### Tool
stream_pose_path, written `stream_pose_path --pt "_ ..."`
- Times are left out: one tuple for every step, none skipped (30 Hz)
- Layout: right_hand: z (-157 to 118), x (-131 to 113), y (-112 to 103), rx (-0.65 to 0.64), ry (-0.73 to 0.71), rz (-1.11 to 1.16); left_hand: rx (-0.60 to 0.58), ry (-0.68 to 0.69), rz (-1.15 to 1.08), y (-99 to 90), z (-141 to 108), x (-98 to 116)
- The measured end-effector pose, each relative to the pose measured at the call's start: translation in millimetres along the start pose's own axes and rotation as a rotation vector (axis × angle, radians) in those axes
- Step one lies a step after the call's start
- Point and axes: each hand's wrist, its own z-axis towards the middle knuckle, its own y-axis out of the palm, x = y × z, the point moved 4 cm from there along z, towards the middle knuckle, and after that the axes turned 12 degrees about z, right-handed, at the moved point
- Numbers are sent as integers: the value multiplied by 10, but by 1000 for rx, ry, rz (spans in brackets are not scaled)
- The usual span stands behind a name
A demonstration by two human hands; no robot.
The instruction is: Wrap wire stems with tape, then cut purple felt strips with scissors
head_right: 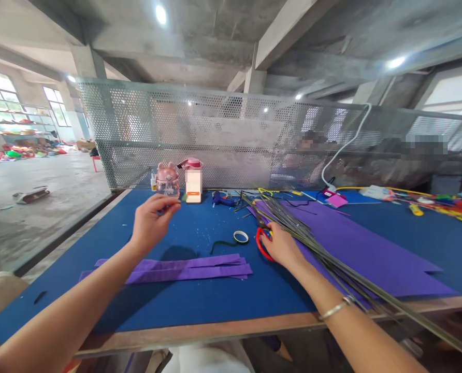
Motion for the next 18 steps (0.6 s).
stream_pose_path --pt "99 26 10 -38 -8 -168 67 -52 -80 -59 80 13" --pt "173 28 13 -81 7 -290 131 -101 -164 -103 152 23" --pt "220 -6 -1 -99 30 -356 170 -160 -261 -122 212 24" --pt "237 -80 -27 -95 44 -388 190 -225 -367 -116 261 20" --pt "222 -191 -60 -66 53 -392 195 -296 -482 -86 295 13" --pt "178 -341 -86 -26 24 -402 188 -373 -607 -35 314 4" --pt "108 -515 -96 12 -28 -374 179 -453 -734 31 317 -3" --pt "20 -695 -64 -11 -88 -276 173 -537 -863 105 305 -7" --pt "-79 -883 17 -106 -178 -122 164 -621 -986 186 277 -4" --pt "-187 -1069 139 -277 -270 81 148 -698 -1092 267 235 6" --pt "-291 -1238 273 -471 -325 323 117 -759 -1174 345 183 25" --pt "-357 -1359 388 -592 -279 573 77 -798 -1232 417 122 49" --pt "-388 -1458 484 -661 -230 826 33 -815 -1267 478 55 72" --pt "-375 -1528 542 -630 -200 1075 -25 -819 -1280 534 -19 94" --pt "-338 -1563 574 -554 -183 1307 -72 -818 -1278 582 -96 105" --pt "-295 -1571 600 -486 -167 1495 -112 -815 -1265 622 -173 108" --pt "-253 -1554 621 -419 -138 1628 -130 -805 -1236 651 -242 99" --pt "-220 -1523 641 -376 -97 1712 -142 -796 -1196 674 -302 85"
